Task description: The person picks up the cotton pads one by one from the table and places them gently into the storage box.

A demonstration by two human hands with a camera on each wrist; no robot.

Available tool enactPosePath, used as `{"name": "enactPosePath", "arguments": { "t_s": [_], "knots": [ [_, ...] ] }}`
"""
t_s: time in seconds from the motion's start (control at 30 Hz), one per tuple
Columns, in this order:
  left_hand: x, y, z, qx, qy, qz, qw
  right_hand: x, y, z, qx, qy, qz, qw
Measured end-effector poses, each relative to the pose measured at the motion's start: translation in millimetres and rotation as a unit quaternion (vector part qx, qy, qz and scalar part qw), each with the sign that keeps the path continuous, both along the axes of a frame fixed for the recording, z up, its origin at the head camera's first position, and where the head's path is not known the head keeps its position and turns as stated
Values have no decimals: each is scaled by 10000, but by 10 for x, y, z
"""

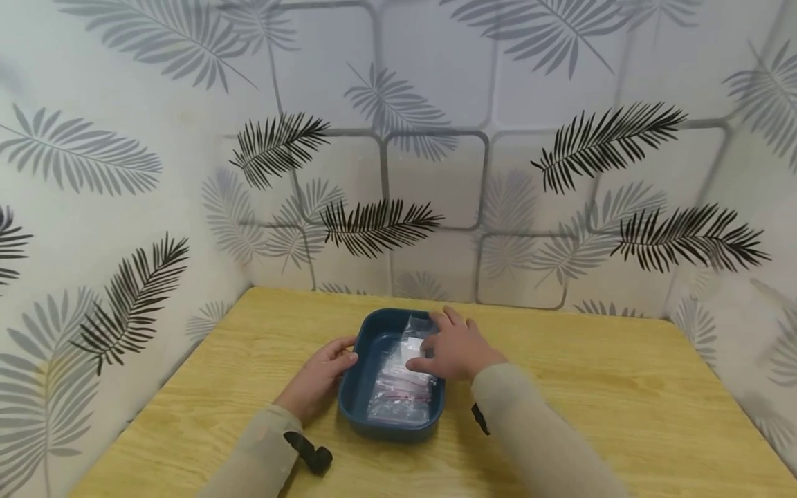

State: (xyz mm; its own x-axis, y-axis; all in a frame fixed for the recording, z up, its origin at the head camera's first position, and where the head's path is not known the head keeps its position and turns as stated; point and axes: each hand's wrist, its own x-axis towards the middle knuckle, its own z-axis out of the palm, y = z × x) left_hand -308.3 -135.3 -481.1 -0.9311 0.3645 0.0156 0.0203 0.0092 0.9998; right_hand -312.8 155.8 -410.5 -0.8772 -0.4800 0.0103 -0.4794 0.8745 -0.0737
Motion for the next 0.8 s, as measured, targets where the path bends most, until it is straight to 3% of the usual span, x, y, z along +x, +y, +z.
{"name": "enactPosePath", "arguments": {
  "t_s": [0.17, 0.37, 0.63, 0.8],
  "knots": [
    [22, 29, 10, 6, -41, -42, 10000, 29, 27, -75, -188, -217, 152, 9995],
    [21, 74, 16, -16, -53, -30, 10000, 80, 163, -41, -561, 226, 188, 9980],
    [-6, 86, 25, -21, -65, -15, 10000, 197, 525, 11, -1168, 684, -230, 9905],
    [9, 61, 51, -367, 106, 163, 9991, 304, 738, -5, -1221, 883, -514, 9872]
  ]
}}
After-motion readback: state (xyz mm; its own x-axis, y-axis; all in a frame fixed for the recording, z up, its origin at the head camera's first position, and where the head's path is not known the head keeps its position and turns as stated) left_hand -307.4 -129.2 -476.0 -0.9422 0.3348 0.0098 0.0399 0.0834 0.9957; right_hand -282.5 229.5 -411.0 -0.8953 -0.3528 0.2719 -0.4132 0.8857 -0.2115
